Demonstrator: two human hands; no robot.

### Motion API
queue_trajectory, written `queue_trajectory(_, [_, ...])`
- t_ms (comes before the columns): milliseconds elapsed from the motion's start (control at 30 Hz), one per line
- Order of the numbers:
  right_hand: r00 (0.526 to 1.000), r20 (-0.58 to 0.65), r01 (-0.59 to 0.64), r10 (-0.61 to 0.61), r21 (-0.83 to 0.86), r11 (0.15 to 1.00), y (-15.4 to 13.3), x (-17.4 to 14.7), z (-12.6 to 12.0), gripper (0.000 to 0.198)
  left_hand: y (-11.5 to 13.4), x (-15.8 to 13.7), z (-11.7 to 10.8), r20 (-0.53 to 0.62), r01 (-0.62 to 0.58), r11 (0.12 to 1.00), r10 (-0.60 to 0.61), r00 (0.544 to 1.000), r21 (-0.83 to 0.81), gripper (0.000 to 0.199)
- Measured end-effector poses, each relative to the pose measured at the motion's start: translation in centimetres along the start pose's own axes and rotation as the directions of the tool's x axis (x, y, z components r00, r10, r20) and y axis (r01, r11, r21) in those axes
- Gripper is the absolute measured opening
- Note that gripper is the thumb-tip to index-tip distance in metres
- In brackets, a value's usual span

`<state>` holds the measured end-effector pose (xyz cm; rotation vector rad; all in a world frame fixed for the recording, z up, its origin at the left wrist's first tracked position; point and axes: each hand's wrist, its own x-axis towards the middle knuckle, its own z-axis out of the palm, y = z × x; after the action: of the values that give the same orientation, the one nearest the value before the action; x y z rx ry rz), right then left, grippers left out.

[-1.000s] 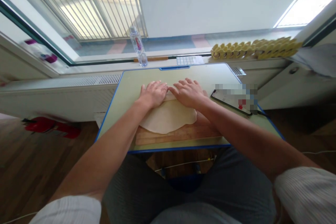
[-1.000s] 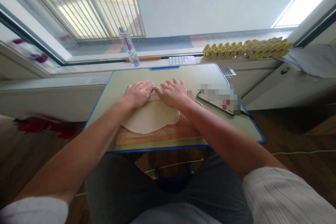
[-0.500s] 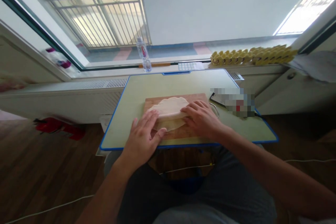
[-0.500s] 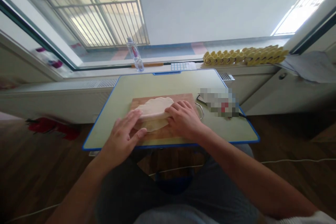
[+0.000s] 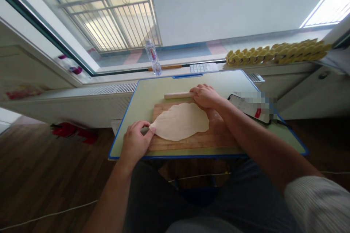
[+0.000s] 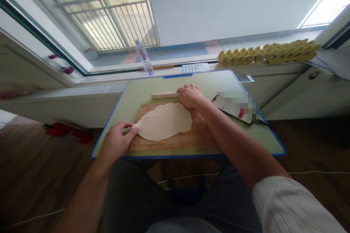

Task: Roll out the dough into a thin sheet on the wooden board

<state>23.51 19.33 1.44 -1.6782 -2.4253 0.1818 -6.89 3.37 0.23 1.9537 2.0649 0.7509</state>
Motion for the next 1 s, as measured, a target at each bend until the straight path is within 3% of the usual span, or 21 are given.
queue_trajectory(167, [0.996,-0.091,0.001,0.005,0.064,0.998,-1.6,-2.0,-1.5,0.045,1.5,0.6,-0.7,0.012,0.061,0.998,-0.061,0.998,-0.001,0.023])
queue_trajectory(267, [0.981,-0.174,0.107,-0.086,0.119,0.987,-4.7,-5.1,-2.3,0.045,2.4,1.1,-1.1,-0.019,0.039,0.999,-0.04,0.999,-0.034,0.02])
queue_trajectory(400, [0.958,-0.195,0.248,-0.212,0.186,0.951,-10.2,-10.0,-1.1,0.062,4.2,2.1,-1.4,0.01,0.001,0.962,0.001,1.0,-0.272,0.018])
queue_trajectory(467, [0.96,-0.217,0.219,-0.176,0.194,0.956,-12.3,-11.4,-0.1,0.07,5.6,2.7,-1.5,0.011,-0.029,0.917,0.036,0.999,-0.397,0.019])
queue_trajectory(533, [0.966,-0.234,0.16,-0.109,0.209,0.965,-13.3,-11.7,0.4,0.056,7.1,3.3,-1.6,0.007,-0.066,0.865,0.08,0.997,-0.497,0.02])
queue_trajectory(600, [0.976,-0.216,0.059,-0.001,0.26,0.964,-13.1,-11.0,0.0,0.033,8.3,3.8,-1.3,0.011,-0.102,0.813,0.132,0.991,-0.573,0.023])
queue_trajectory(733, [0.971,-0.161,-0.073,0.178,0.507,0.859,-10.2,-8.8,-2.7,0.039,8.8,5.0,0.1,0.024,-0.093,0.671,0.163,0.986,-0.736,0.035])
queue_trajectory(833, [0.972,-0.163,-0.018,0.172,0.675,0.737,-8.1,-8.1,-4.9,0.036,8.0,6.0,1.6,0.034,-0.049,0.573,0.133,0.991,-0.818,0.05])
queue_trajectory(1000, [0.977,-0.188,0.097,0.104,0.817,0.568,-7.7,-8.1,-7.3,0.029,7.9,7.3,3.7,0.195,0.1,0.393,0.211,0.958,-0.914,0.077])
